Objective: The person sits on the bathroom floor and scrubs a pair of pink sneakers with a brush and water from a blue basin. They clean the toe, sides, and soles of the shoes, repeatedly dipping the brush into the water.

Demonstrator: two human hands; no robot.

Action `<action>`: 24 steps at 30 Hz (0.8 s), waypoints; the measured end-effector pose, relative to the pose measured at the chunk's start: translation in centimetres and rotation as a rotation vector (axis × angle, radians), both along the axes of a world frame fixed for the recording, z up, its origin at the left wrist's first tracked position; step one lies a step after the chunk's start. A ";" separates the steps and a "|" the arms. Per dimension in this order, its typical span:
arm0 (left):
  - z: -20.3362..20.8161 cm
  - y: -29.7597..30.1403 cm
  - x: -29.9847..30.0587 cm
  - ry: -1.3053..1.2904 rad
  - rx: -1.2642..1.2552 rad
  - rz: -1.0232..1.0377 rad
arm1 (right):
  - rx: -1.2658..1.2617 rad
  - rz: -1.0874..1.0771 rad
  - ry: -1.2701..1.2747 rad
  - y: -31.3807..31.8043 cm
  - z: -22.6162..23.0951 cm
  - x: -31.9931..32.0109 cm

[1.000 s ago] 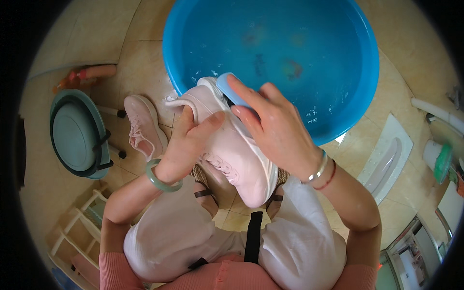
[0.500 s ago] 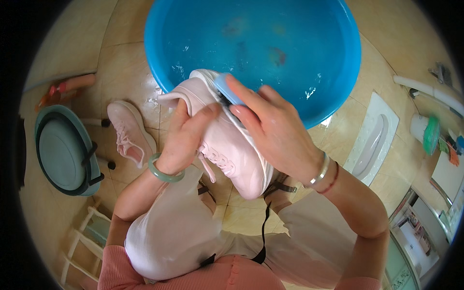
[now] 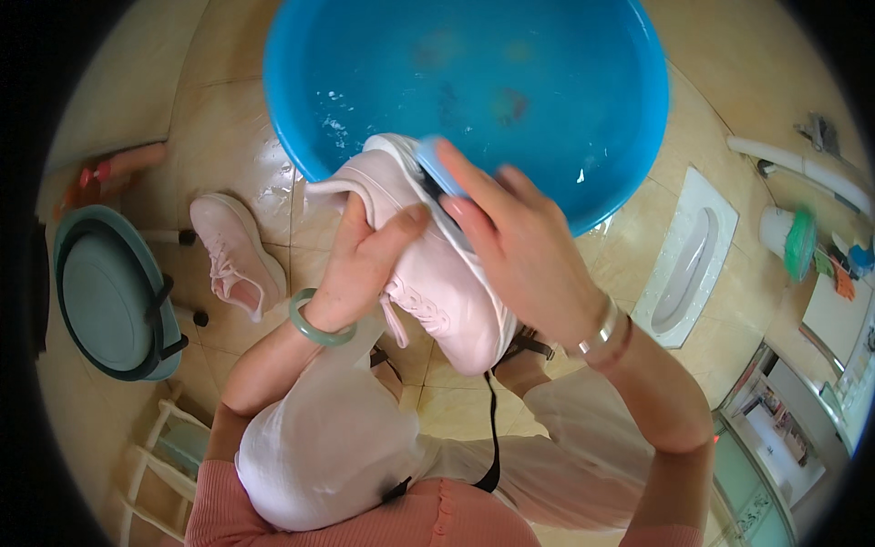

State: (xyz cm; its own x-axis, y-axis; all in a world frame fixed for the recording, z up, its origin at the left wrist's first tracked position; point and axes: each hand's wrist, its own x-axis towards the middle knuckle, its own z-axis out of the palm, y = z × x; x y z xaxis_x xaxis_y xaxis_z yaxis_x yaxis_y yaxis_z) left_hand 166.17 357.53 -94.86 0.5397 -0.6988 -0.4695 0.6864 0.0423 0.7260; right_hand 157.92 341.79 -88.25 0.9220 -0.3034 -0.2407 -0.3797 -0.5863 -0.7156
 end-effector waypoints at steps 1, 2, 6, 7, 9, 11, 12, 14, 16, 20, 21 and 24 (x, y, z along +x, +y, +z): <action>-0.2 -0.3 -0.1 0.011 -0.004 -0.003 | -0.031 0.021 -0.027 -0.4 -0.8 0.9; -0.4 -0.6 -0.2 0.020 -0.006 -0.005 | -0.061 0.043 -0.055 -1.0 -2.4 2.3; -0.7 -0.1 -0.4 -0.040 -0.006 -0.076 | 0.004 0.000 0.121 -3.5 -6.3 7.8; -0.6 0.2 -0.5 -0.059 -0.016 -0.077 | -0.030 0.000 0.093 -4.0 -8.1 8.2; -1.1 1.0 -0.1 0.009 -0.073 -0.076 | -0.107 0.004 0.071 -4.4 -10.7 7.5; -0.6 1.1 0.5 0.039 -0.036 -0.123 | -0.194 0.006 0.091 -5.4 -12.1 5.3; -0.3 1.1 0.7 0.056 -0.017 -0.154 | -0.173 0.008 0.090 -5.8 -13.0 3.9; -0.3 0.7 0.4 0.025 -0.050 -0.090 | -0.158 0.013 0.071 -7.0 -13.9 2.5; -0.6 1.1 0.2 0.022 -0.038 -0.048 | 0.115 -0.105 0.018 -5.4 -10.9 2.2; -0.3 1.2 0.8 0.024 -0.019 -0.073 | 0.281 -0.188 0.163 -3.0 -1.0 0.9; -0.3 0.9 0.8 0.020 -0.016 -0.087 | 0.213 -0.132 0.116 -2.9 -0.5 0.1; -0.4 0.5 0.6 -0.002 -0.027 -0.084 | 0.115 -0.020 -0.071 -1.2 -0.9 -1.1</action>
State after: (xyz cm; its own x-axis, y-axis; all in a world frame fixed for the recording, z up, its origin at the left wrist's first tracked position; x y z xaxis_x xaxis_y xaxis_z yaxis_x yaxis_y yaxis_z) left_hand 166.79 358.08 -95.24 0.4795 -0.7541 -0.4489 0.6865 0.0036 0.7271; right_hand 156.79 340.56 -89.13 0.9320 -0.2961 -0.2089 -0.3363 -0.4918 -0.8031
